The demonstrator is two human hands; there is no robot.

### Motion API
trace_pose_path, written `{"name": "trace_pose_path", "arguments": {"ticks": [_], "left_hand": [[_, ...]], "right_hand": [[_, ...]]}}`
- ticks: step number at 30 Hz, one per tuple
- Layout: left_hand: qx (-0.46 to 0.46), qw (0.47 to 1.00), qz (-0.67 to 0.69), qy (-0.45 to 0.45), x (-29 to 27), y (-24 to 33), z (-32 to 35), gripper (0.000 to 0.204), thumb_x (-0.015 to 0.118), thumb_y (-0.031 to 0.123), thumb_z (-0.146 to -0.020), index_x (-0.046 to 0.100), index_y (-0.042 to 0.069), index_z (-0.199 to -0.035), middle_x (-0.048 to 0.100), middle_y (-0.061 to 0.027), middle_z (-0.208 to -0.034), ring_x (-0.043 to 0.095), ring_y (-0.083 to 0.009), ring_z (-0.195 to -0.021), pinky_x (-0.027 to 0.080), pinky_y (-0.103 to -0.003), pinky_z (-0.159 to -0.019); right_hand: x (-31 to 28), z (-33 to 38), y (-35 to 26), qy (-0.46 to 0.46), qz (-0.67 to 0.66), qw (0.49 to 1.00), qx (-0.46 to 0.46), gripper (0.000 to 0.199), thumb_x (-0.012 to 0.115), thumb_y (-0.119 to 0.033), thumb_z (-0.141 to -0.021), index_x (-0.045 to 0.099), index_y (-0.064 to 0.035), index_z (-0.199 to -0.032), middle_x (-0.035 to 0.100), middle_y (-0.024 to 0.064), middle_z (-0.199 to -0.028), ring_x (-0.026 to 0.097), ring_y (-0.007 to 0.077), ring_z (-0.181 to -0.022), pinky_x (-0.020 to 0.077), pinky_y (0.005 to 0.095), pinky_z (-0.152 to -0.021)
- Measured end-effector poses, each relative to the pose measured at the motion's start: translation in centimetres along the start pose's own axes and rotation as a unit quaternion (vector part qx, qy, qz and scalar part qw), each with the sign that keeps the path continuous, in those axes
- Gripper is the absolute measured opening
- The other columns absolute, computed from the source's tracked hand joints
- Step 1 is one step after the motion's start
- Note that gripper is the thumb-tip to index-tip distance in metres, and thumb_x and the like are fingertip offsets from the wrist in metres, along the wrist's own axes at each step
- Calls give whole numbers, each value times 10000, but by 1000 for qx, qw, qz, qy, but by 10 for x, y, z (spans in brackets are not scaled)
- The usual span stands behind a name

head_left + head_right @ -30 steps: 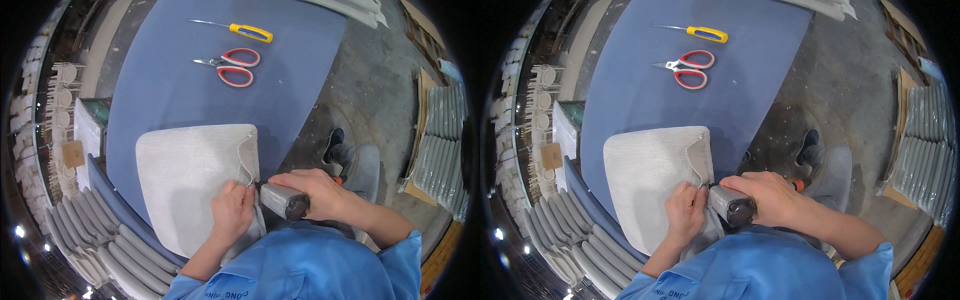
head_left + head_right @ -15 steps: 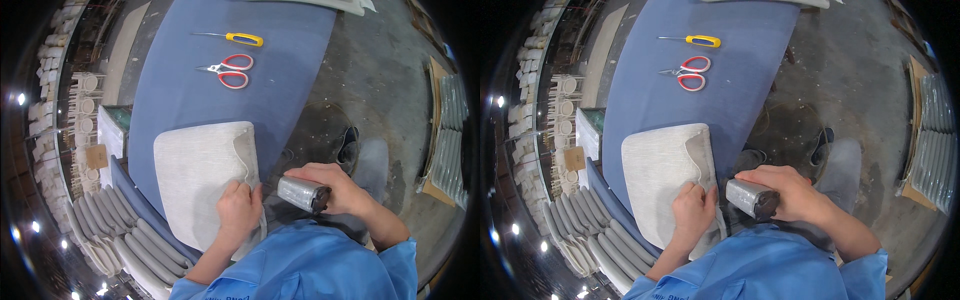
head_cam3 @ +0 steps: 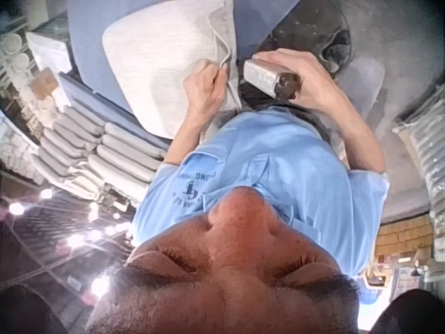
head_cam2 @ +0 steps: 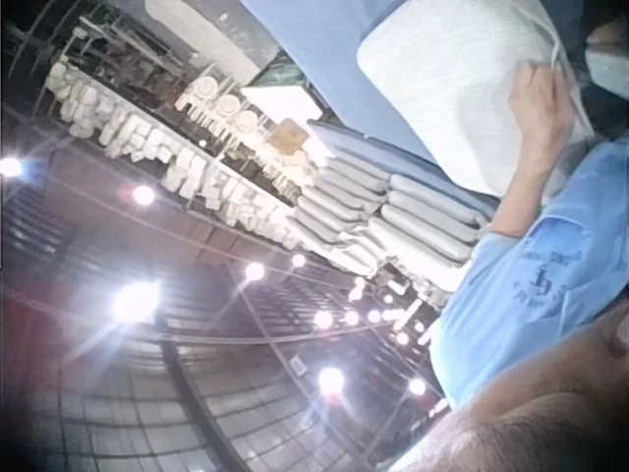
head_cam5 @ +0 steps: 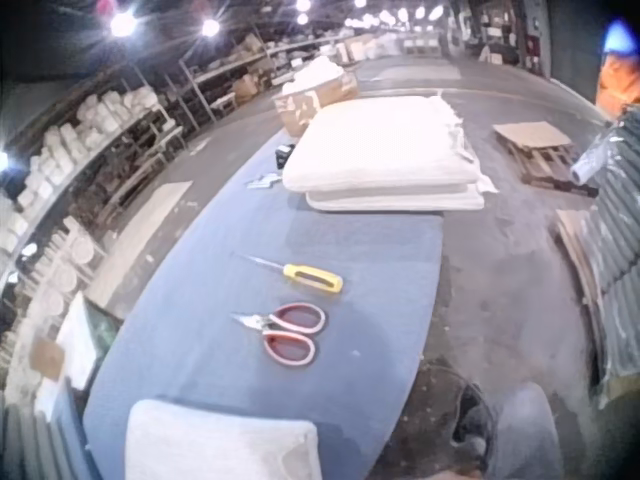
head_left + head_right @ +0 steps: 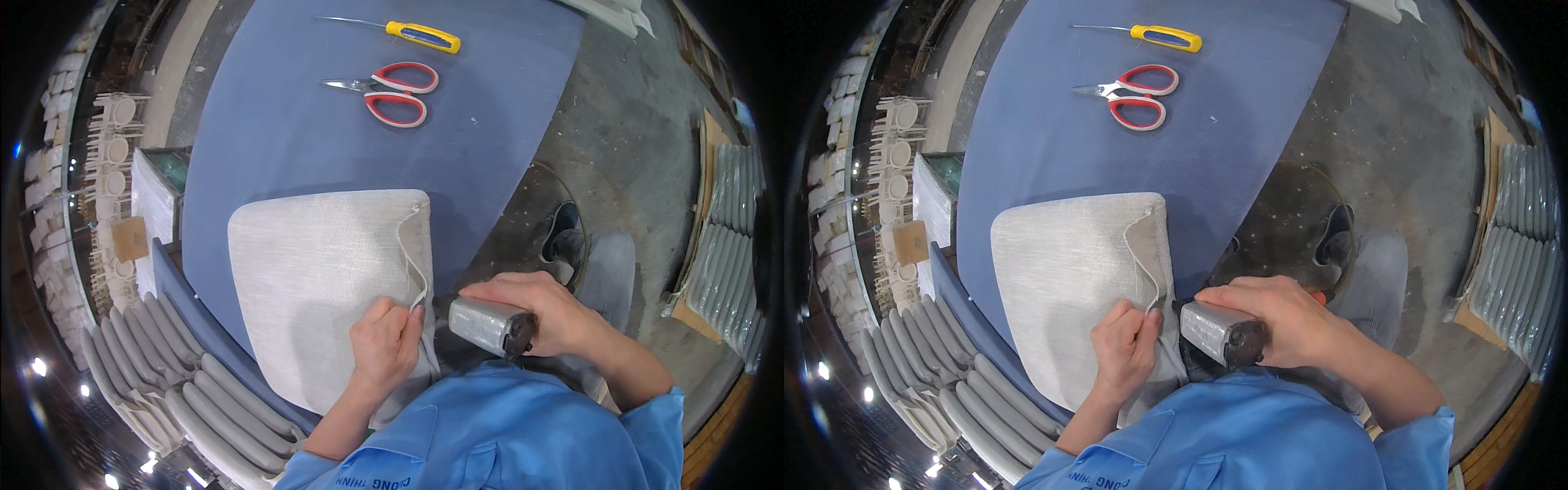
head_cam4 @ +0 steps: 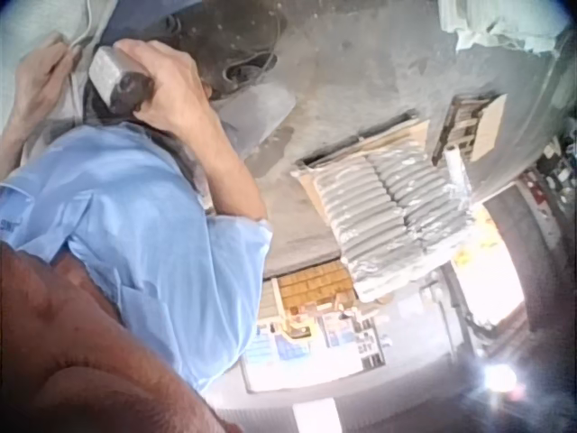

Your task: The person uses a staple gun to attach a white fabric cover to a cushion. They repeatedly pull the fabric taut and fire staples along the edge, then trim excess fabric with a yellow utility knife and scissors.

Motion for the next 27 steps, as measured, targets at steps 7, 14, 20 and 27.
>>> {"name": "trace_pose_path", "arguments": {"ticks": [7,14,20,27], "left_hand": [[-2,1000,15,2,-1,-5,-1,344,807,-9,-982,582,21,-724,513,-120,-709,508,-268,-565,375,-419,-531],[-6,1000,22,-1,-2,-6,-2,339,813,2,-982,588,21,-729,509,-120,-708,507,-283,-560,382,-429,-529],[-6,1000,13,-2,0,-7,-2,341,812,18,-988,590,25,-730,502,-120,-712,499,-287,-562,382,-436,-529],[-27,1000,-2,-15,3,-3,-1,346,770,70,-1036,586,14,-748,521,-153,-727,539,-340,-588,400,-464,-556]], "right_hand": [[0,-9,-9,-16,0,1000,14,746,930,-88,-744,709,-44,-1456,777,160,-1167,783,383,-1060,623,446,-900],[2,-16,-17,-26,33,999,30,708,923,-88,-776,715,-37,-1451,781,159,-1132,793,365,-1016,619,420,-871],[4,-22,-26,-34,55,996,57,672,913,-134,-792,697,-85,-1426,773,168,-1099,781,402,-1018,617,474,-855],[6,-27,-22,-47,94,992,64,623,911,-139,-794,684,-106,-1373,771,171,-1066,766,434,-1026,607,519,-865]]}}
Point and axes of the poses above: each hand's wrist, its own z-axis away from the middle knuckle, its own x-axis out of the palm, y = z × x, the point moved 3 cm from there along -z, towards the middle knuckle
